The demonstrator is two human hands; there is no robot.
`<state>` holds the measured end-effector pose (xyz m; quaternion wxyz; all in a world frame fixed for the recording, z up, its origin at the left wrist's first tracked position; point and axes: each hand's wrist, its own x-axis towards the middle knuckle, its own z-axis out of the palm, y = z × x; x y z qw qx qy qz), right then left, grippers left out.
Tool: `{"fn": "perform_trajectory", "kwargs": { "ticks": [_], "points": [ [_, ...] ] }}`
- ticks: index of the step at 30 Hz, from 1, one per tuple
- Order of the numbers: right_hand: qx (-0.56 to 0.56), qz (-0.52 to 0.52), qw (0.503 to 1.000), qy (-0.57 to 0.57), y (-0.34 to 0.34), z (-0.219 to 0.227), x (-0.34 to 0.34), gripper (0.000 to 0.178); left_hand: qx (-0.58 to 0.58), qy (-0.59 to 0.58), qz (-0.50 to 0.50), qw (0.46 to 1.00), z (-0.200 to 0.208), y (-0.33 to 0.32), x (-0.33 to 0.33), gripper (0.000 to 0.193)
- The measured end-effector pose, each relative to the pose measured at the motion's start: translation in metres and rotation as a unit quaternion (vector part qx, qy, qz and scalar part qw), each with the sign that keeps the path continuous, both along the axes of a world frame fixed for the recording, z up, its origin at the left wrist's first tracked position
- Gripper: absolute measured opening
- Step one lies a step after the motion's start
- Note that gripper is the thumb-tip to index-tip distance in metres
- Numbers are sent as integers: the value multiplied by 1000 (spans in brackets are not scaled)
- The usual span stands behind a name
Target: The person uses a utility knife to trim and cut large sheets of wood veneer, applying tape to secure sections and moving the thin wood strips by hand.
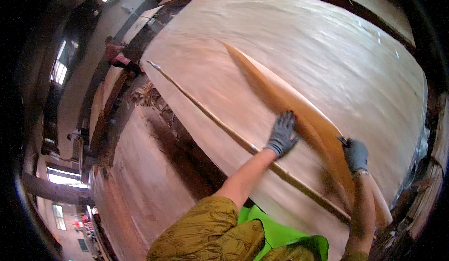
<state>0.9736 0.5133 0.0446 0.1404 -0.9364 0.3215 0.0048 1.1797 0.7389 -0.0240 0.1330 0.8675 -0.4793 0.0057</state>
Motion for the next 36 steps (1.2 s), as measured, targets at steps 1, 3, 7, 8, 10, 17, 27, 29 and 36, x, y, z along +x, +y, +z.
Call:
{"fn": "perform_trajectory", "kwargs": {
  "ticks": [1,3,7,8,10,17,27,29,36],
  "points": [
    [-17,-7,1000,-10,1,9,3,18,-4,29,-6,1000,0,1,3,79],
    [-46,-18,998,-43,2,28,8,20,-86,57,-10,995,-2,1,4,71],
    [-129,-49,990,-2,10,85,27,27,-246,97,69,962,-9,28,32,57],
    [-144,-48,988,3,18,111,36,30,-295,82,115,945,-10,43,49,56],
    [-208,4,977,-41,3,136,40,29,-313,38,193,929,-8,74,105,56],
    [-264,28,962,-58,-42,223,79,15,65,-29,440,895,-6,170,222,71],
    [-348,-72,934,-45,-44,314,71,21,35,-43,434,899,-13,177,224,66],
    [-360,-78,929,-25,-88,275,28,20,50,-34,430,901,-9,168,221,64],
    [-261,-81,962,25,-96,182,-24,24,58,-61,429,900,-16,167,226,66]
  ]
}}
